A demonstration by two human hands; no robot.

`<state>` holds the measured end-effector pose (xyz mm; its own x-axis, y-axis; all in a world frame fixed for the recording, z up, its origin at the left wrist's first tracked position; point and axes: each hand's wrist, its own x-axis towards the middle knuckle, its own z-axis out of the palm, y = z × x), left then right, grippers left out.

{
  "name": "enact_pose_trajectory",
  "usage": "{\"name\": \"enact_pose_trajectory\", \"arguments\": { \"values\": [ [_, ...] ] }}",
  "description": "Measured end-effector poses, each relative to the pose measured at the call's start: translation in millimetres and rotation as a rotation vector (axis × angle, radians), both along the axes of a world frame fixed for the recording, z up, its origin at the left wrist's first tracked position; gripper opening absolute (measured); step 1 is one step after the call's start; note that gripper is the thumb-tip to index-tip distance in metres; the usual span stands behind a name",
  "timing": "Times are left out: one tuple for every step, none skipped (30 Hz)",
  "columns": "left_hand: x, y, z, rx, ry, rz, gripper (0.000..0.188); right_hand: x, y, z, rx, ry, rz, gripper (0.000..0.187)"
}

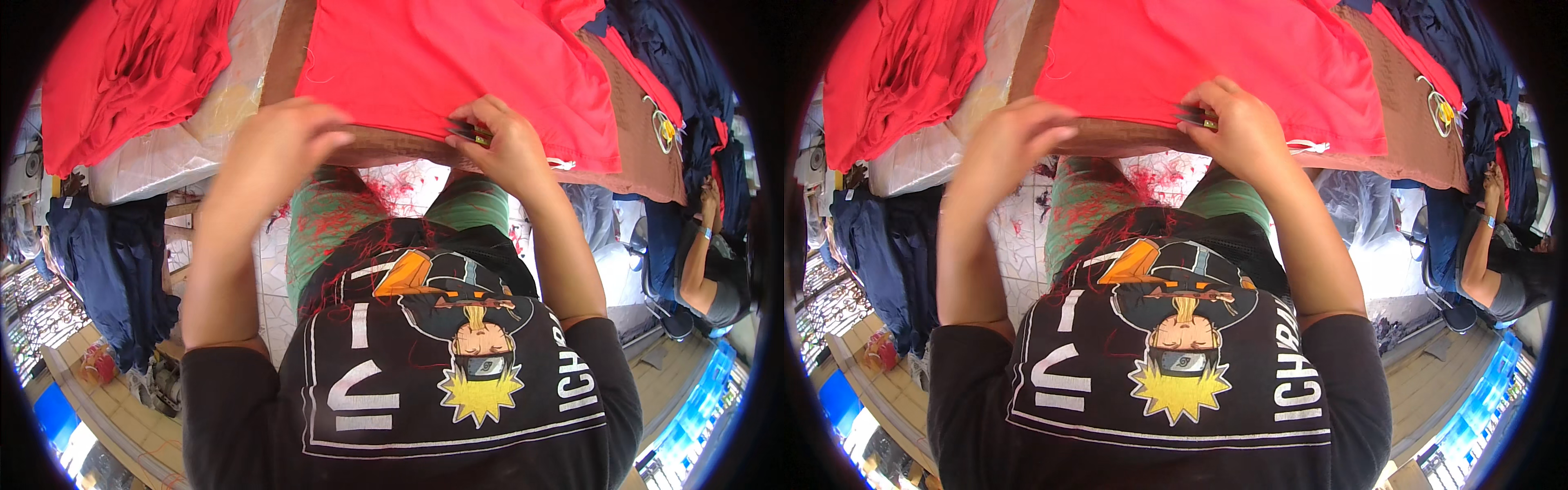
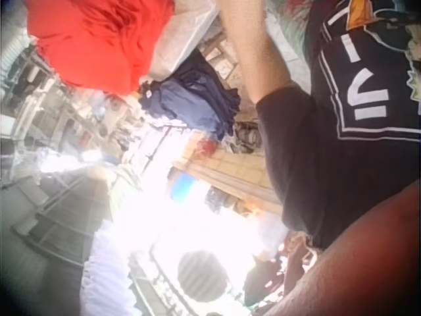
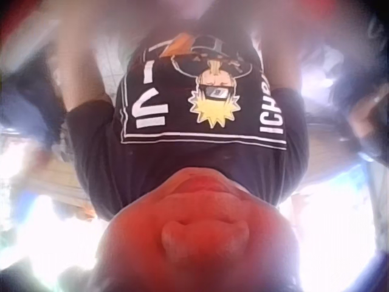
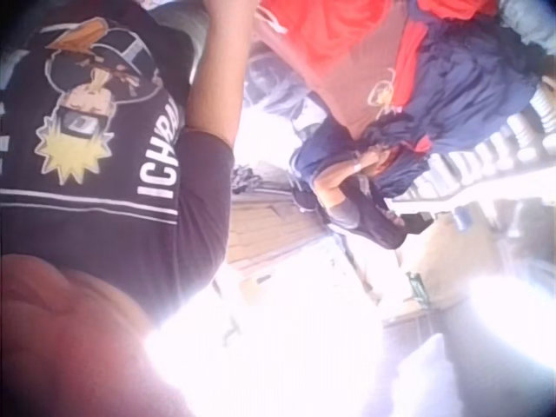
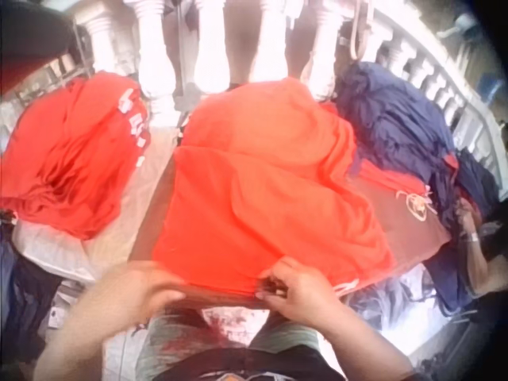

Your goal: The person trims excess threads from the collar and seams of red t-shirts using small snips, handling the shirts one at a time from a stack on a worktable.

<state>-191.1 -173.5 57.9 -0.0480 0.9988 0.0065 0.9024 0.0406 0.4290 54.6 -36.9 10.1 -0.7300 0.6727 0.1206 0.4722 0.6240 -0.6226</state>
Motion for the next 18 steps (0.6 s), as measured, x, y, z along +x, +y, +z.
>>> {"name": "enact_pose_trajectory", "arguments": {
  "values": [
    [11,7,-16,0.177,-0.078,-0.114,0.024,-1,1,2,0.013,-0.013,0.009,0.023],
    [25,14,-24,0.161,-0.117,-0.152,0.025,0,4,2,0.031,-0.029,0.002,0.023],
    [38,20,-28,0.154,-0.109,-0.129,0.027,1,4,2,0.045,-0.044,-0.007,0.022],
    [46,26,-33,0.230,-0.091,-0.115,0.028,1,4,2,0.074,-0.031,0.005,0.021],
    [52,33,-41,0.307,-0.073,-0.098,0.029,0,4,3,0.105,-0.018,0.019,0.020],
    [55,39,-49,0.383,-0.056,-0.080,0.030,0,3,5,0.135,-0.005,0.035,0.019],
    [56,46,-54,0.458,0.036,-0.020,0.034,2,5,8,0.178,0.075,-0.009,0.019],
    [52,48,-55,0.515,0.066,0.070,0.037,5,7,17,0.221,0.156,-0.051,0.019],
    [46,49,-52,0.571,0.096,0.163,0.039,9,9,28,0.264,0.238,-0.090,0.020],
    [38,47,-51,0.626,0.127,0.258,0.043,15,11,44,0.386,0.263,-0.165,0.023],
    [26,43,-52,0.655,0.098,0.268,0.050,28,23,48,0.482,0.326,-0.228,0.024],
    [16,37,-57,0.687,0.065,0.250,0.045,41,31,51,0.562,0.330,-0.274,0.024],
    [9,29,-57,0.639,0.075,0.166,0.040,53,34,52,0.528,0.276,-0.290,0.022],
    [6,20,-57,0.587,0.085,0.082,0.036,62,35,52,0.492,0.222,-0.306,0.019],
    [7,15,-59,0.555,0.089,0.014,0.032,69,37,44,0.439,0.077,-0.288,0.018],
    [8,10,-62,0.521,0.091,-0.056,0.028,74,35,32,0.383,-0.068,-0.272,0.017],
    [8,7,-63,0.487,0.091,-0.126,0.024,77,34,24,0.325,-0.214,-0.254,0.016],
    [7,4,-63,0.489,0.066,-0.119,0.022,80,34,22,0.301,-0.208,-0.271,0.017]
  ]
}}
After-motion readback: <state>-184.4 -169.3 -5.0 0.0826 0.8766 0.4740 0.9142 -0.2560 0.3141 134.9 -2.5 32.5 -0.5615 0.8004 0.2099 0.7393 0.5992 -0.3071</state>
